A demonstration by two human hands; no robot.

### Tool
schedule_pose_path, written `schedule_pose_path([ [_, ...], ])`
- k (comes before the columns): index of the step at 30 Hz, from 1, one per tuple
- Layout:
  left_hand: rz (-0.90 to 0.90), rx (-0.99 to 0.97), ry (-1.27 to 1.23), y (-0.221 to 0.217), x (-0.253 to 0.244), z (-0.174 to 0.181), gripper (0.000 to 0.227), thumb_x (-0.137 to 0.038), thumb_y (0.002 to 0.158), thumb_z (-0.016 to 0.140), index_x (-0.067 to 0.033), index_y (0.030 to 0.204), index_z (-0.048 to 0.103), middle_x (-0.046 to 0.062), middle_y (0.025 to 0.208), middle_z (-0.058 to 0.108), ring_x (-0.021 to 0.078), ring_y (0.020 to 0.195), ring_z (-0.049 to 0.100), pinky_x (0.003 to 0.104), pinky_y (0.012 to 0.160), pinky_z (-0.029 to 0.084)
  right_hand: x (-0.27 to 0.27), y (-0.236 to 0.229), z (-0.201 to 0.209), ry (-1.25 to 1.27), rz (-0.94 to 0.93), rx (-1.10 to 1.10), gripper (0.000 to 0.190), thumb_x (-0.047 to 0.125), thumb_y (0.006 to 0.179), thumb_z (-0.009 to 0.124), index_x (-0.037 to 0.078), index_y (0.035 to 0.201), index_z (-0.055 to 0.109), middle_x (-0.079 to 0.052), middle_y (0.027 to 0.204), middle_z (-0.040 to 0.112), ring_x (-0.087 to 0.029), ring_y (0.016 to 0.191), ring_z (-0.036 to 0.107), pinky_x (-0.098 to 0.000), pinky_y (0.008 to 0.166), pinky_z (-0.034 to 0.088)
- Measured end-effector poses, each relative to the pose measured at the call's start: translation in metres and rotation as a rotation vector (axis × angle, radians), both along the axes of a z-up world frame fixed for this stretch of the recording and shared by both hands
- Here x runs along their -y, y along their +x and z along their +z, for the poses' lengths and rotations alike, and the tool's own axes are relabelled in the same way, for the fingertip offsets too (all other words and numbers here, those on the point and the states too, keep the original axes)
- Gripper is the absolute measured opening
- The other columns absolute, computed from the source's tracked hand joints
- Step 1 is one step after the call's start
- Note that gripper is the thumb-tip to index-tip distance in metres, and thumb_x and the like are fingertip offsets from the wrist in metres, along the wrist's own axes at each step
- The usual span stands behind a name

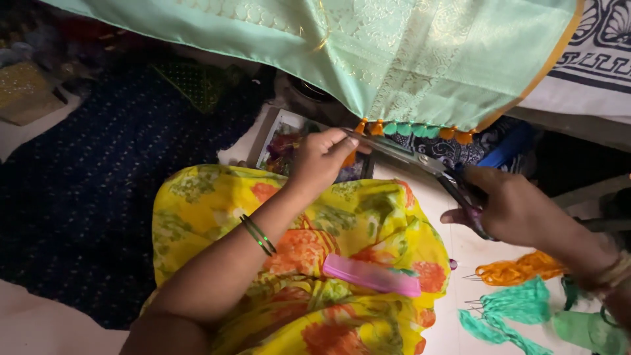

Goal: Adding decorative tassels (kuchu) to the border of a light green saree using colorful threads, a comb, and scissors.

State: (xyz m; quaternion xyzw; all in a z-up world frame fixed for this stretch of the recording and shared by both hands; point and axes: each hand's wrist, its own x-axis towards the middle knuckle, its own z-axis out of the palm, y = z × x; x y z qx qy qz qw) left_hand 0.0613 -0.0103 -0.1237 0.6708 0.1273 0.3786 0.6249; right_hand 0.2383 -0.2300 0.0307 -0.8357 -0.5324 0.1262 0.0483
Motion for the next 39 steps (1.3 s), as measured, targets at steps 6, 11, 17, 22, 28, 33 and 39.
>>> schedule_pose_path([
  [6,0.049,-0.045,-0.058,0.004,0.001,-0.001,0.020,-0.013,0.098,0.063,-0.0061,0.094,0.081,0.002,0.074,0.069,0.0056,0.067,0.054,0.025,0.063,0.044,-0.025,-0.007,0.005,-0.056,0.156,0.041,0.064,0.050,0.069,0.088,0.000,0.093,0.055,-0.024,0.072,0.059,-0.046,0.060,0.054,-0.0498,0.055,0.046],
  [11,0.139,-0.064,0.007,0.006,-0.001,-0.001,0.017,-0.011,0.090,0.067,-0.0065,0.088,0.083,0.004,0.063,0.064,0.0075,0.059,0.054,0.028,0.057,0.042,-0.034,-0.005,0.005,-0.053,0.227,0.037,0.063,0.048,0.072,0.087,0.000,0.098,0.056,-0.024,0.072,0.061,-0.046,0.064,0.060,-0.0494,0.056,0.047],
  [17,0.118,-0.001,-0.043,0.007,0.000,-0.002,0.018,-0.012,0.095,0.065,-0.0050,0.088,0.081,0.004,0.078,0.077,0.0102,0.071,0.066,0.028,0.068,0.050,-0.021,0.016,-0.009,0.047,0.260,0.079,0.051,0.042,0.076,0.088,-0.001,0.080,0.059,-0.023,0.068,0.061,-0.043,0.058,0.053,-0.0469,0.055,0.048],
  [22,0.083,-0.029,-0.172,-0.001,-0.018,-0.040,0.019,-0.017,0.096,0.067,-0.0017,0.098,0.078,0.007,0.088,0.078,0.0129,0.082,0.070,0.028,0.078,0.053,0.017,0.027,-0.030,-0.023,0.221,-0.024,0.046,0.039,0.071,0.091,0.004,0.085,0.064,-0.019,0.065,0.064,-0.036,0.055,0.057,-0.0449,0.054,0.050],
  [28,-0.084,-0.068,-0.470,-0.026,-0.009,-0.050,0.023,-0.017,0.099,0.064,0.0033,0.105,0.073,0.010,0.094,0.079,0.0155,0.091,0.074,0.030,0.087,0.056,0.103,0.003,-0.133,-0.167,0.217,-0.392,0.038,0.023,0.073,0.085,0.010,0.106,0.071,-0.011,0.087,0.076,-0.024,0.072,0.074,-0.0383,0.067,0.058],
  [33,-0.242,-0.075,-0.546,-0.020,0.024,-0.026,0.021,-0.014,0.100,0.062,0.0027,0.106,0.073,0.011,0.098,0.078,0.0184,0.096,0.074,0.032,0.094,0.058,0.106,-0.038,-0.181,-0.483,0.044,-0.772,0.033,0.016,0.090,0.080,0.014,0.123,0.075,-0.003,0.108,0.078,-0.017,0.102,0.079,-0.0306,0.088,0.058],
  [39,-0.619,0.054,-0.861,-0.006,0.059,-0.014,0.020,-0.013,0.106,0.057,0.0019,0.111,0.069,0.011,0.106,0.074,0.0227,0.102,0.073,0.038,0.095,0.057,0.031,-0.071,-0.184,0.255,-0.301,-0.841,0.056,0.006,0.087,0.069,0.010,0.140,0.050,-0.009,0.101,0.082,-0.016,0.089,0.078,-0.0315,0.077,0.061],
])
